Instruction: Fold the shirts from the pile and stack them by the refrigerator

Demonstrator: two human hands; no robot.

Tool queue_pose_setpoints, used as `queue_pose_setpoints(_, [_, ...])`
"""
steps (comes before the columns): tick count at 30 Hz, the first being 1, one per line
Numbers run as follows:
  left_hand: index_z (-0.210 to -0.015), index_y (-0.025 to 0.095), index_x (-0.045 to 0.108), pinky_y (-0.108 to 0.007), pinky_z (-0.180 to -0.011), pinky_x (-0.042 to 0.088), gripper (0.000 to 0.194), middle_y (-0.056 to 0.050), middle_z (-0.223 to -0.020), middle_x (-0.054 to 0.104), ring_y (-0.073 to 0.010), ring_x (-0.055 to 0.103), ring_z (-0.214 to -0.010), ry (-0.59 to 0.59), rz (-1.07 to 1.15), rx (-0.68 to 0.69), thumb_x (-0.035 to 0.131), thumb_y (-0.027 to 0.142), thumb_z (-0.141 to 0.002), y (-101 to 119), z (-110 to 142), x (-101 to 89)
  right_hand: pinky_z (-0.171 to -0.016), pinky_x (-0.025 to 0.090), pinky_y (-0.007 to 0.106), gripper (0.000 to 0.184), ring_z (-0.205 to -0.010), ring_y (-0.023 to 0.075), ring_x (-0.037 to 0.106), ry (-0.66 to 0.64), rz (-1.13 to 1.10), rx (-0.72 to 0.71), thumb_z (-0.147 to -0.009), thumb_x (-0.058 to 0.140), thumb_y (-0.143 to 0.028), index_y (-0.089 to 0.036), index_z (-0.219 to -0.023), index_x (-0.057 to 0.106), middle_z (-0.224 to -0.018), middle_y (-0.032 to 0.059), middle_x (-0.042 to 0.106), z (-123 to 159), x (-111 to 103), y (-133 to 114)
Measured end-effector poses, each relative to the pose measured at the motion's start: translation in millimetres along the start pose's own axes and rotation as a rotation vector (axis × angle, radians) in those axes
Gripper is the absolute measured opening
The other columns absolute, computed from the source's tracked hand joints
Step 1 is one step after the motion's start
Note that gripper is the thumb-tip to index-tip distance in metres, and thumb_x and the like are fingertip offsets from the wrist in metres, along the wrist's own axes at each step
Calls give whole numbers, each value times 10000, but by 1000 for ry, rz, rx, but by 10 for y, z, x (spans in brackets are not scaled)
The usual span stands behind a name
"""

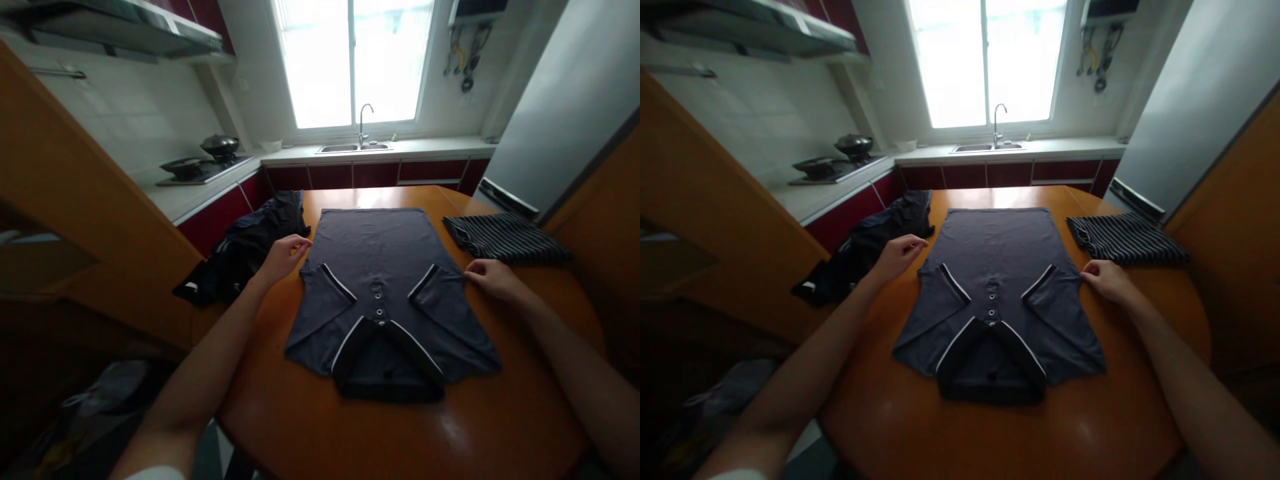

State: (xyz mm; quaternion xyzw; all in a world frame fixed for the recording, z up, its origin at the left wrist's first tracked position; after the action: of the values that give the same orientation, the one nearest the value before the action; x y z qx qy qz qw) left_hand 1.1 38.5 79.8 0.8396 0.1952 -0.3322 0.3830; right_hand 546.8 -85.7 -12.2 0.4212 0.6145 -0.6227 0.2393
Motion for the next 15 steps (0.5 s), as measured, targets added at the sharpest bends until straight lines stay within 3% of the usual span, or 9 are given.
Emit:
queue_pose_setpoints(4, [-961,187,747,-299,-885,516,303,-76,-998,745,-198,682,-924,-30,25,43,548,413,-928,4,3,49,-664,516,325,140,-699,228,691,102,69,19,-727,662,-323,-202,-744,730,-789,78,759,-16,-11,14])
queue_pose_setpoints(8, [-983,180,744,-311,-901,513,328,-82,-1010,743,-210,686,-945,-89,35,77,551,440,-931,27,1,136,-710,528,328,177,-760,235,698,235,25,-17,-775,618,-319,-186,-807,730,-849,101,762,13,-59,-126])
queue_pose_setpoints(12, [-1010,179,741,-319,-912,506,337,-81,-1016,741,-221,686,-966,-164,9,120,553,446,-930,18,-9,198,-736,531,326,213,-769,230,696,191,-49,-29,-788,606,-337,-166,-784,734,-824,105,761,42,-90,-259])
queue_pose_setpoints(15, [-1015,185,743,-322,-911,511,359,-82,-1034,740,-227,690,-970,-169,0,121,549,474,-926,-39,-23,212,-736,529,315,236,-760,219,688,64,-142,-71,-773,625,-359,-159,-786,748,-819,88,767,45,-90,-271])
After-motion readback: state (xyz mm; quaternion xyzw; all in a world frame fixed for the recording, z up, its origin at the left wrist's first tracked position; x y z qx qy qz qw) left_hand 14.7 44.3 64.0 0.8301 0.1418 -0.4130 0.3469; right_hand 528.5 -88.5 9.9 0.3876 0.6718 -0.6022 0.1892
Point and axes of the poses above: each hand's wrist, its own z-axis away from the middle knuckle, its own x-axis out of the palm, y = z × x, the point moved 1 cm from there along -z, towards the middle knuckle
